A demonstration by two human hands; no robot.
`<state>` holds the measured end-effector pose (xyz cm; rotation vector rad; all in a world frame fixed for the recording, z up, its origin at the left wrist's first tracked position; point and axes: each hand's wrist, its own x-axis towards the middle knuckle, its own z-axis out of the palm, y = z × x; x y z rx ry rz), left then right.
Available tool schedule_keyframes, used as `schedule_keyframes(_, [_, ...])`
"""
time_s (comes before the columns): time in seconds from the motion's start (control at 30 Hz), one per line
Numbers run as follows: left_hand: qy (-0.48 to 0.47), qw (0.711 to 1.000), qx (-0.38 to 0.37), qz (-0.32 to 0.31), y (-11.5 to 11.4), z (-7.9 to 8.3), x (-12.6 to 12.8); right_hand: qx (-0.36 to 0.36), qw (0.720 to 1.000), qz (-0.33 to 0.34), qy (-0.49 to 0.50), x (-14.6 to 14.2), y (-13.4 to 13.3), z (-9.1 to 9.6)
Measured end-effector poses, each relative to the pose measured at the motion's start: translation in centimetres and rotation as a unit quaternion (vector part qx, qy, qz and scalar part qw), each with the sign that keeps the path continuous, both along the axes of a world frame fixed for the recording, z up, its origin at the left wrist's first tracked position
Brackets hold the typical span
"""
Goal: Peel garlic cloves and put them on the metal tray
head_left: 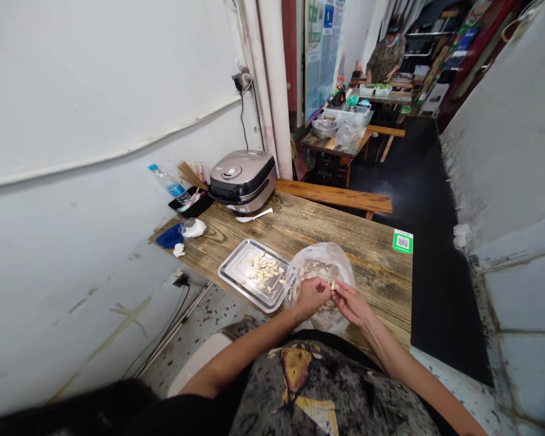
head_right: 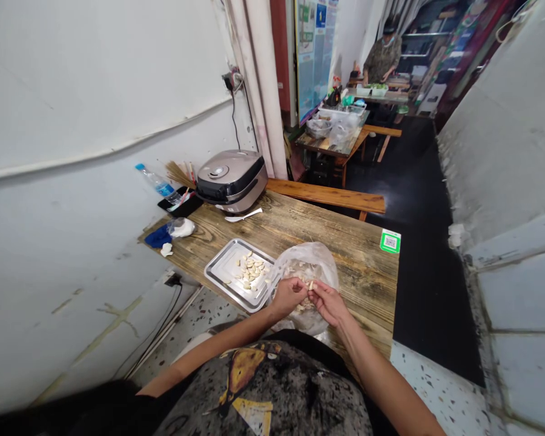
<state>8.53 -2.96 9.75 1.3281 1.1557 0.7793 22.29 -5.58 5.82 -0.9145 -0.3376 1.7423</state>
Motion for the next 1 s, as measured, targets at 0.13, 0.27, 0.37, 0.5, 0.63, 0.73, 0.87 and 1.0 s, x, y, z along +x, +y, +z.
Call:
schedule_keyframes(0.13, [-0.042,0.998,-0.046,0.009,0.2,0.0,0.0,0.009,1.0,-0.023,-0.017,0.1,0.3,0.4])
schedule_keyframes(0.27, [-0.01,0.999,-0.008,0.042,0.4,-0.6,-0.1,0.008,0.998,-0.022,-0.054,0.0,0.4,1.4])
schedule_keyframes(0.37, [-0.004,0.999,0.031,0.014,0.4,-0.8,-0.1,0.004,0.996,-0.032,-0.081,-0.2,0.3,2.1])
schedule_keyframes(0.5, [0.07,0.985,0.154,0.018,0.1,-0.5,-0.2,0.009,0.992,-0.021,-0.123,-0.5,0.1,2.8])
schedule_keyframes(0.63, [0.113,0.969,0.218,-0.012,0.0,-0.3,-0.4,0.033,0.986,-0.001,-0.166,-0.5,0.0,3.1])
schedule_keyframes(0.73, [0.099,0.974,0.204,-0.016,-0.1,-0.4,-0.4,0.03,0.986,0.009,-0.166,-0.4,-0.1,3.1])
schedule_keyframes(0.87, [0.076,0.982,0.17,-0.013,-0.1,-0.5,-0.3,0.017,0.989,0.008,-0.144,-0.3,-0.3,3.2])
schedule_keyframes(1.0, [0.094,0.988,0.125,0.01,0.2,-0.7,-0.5,-0.007,0.993,-0.016,-0.121,0.1,-0.2,3.1])
